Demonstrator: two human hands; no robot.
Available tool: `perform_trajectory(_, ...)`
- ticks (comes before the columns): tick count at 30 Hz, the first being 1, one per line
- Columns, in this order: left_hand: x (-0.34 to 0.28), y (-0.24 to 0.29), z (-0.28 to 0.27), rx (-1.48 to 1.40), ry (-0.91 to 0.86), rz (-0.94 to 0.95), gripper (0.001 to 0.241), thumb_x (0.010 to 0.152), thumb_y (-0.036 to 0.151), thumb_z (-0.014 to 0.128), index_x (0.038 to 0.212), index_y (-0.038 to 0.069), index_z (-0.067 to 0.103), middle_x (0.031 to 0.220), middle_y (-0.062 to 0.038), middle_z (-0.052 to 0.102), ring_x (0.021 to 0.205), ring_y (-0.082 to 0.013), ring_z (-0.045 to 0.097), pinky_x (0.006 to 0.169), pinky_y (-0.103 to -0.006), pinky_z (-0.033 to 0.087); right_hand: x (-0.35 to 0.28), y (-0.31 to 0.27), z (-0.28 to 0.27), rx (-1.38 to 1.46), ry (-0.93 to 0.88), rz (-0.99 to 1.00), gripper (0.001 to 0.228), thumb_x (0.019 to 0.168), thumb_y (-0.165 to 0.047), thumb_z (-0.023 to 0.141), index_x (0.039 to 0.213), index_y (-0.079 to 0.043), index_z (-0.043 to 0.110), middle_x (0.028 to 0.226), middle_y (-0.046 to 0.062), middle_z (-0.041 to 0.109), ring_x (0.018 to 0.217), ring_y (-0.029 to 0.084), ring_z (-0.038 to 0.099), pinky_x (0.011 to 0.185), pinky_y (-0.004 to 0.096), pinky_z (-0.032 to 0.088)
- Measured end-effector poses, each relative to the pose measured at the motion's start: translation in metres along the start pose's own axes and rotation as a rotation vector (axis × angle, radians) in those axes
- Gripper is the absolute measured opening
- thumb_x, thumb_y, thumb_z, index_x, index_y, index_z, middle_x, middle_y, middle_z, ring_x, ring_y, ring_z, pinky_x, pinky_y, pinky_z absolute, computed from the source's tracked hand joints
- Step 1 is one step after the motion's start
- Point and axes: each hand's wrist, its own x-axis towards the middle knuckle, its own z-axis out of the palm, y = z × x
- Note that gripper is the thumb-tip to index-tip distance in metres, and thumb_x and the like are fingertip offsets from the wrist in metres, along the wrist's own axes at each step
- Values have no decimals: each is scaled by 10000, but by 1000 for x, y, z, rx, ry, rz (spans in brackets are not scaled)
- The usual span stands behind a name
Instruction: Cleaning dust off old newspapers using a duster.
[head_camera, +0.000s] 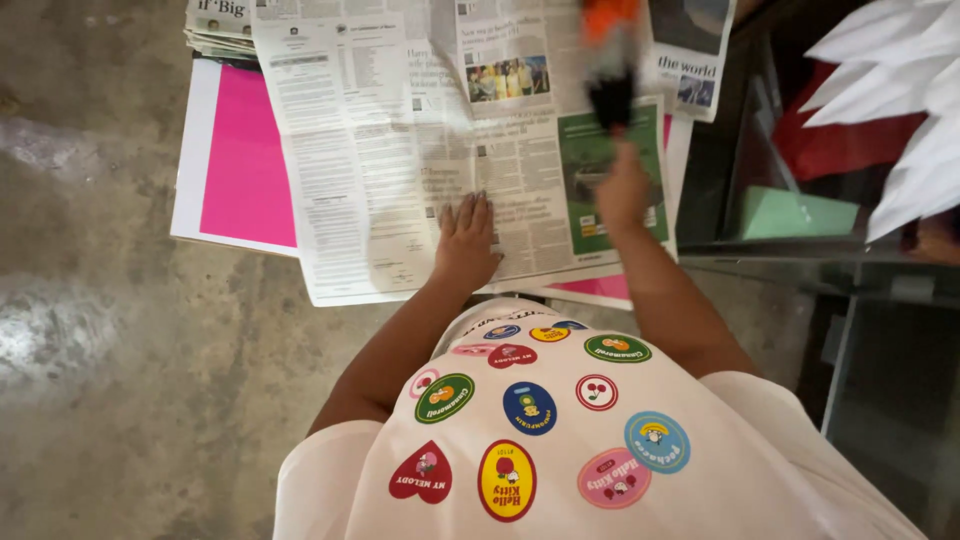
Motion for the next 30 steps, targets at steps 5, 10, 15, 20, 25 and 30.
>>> perform_trajectory(5,4,17,-6,-27,-29,-78,1069,821,580,725,1602,11,266,1690,-168,191,1562,-369,156,1255,-630,104,-8,-87,-38,-28,-229,-238,477,979,-84,480,1450,-158,461,1246,205,636,1110,433,679,885,605,580)
perform_trajectory(10,-2,34,-25,-74,-92,-177,1112,822,609,717,1609,-10,233,1708,-179,128,1578,-365,103,1265,-624,85,41,-11,-48,-51,-298,-78,513,995,-83,405,1489,-219,428,1182,188,628,1030,404,709,860,579,594)
perform_trajectory(15,-5,46,-33,-25,-74,-226,1128,823,647,702,1613,-5,230,1707,-190,143,1581,-370,112,1268,-629,92,83,77,-65,-61,-90,2,334,985,-51,421,1305,-129,478,1098,238,666,1036,459,701,863,574,573)
perform_trajectory(20,-14,83,-56,-11,-15,-68,1109,738,616,786,1568,22,355,1670,-165,261,1526,-409,228,1217,-620,226,89,93,-92,85,-12,-62,342,984,-25,434,1308,-123,479,1141,283,667,1102,489,657,932,576,532)
perform_trajectory(25,-5,103,8,-46,109,201,1000,718,614,799,1488,45,509,1588,-176,407,1486,-417,349,1131,-586,422,101,134,-62,140,-104,-151,607,953,53,510,1524,-133,419,1258,240,624,1228,436,601,1048,511,496)
perform_trajectory(30,-4,99,41,30,232,277,811,824,595,713,1401,37,596,1484,-229,523,1423,-432,452,1011,-576,517,68,122,-82,142,213,-314,549,766,35,778,1292,-54,649,1154,206,540,1143,436,576,1020,510,466)
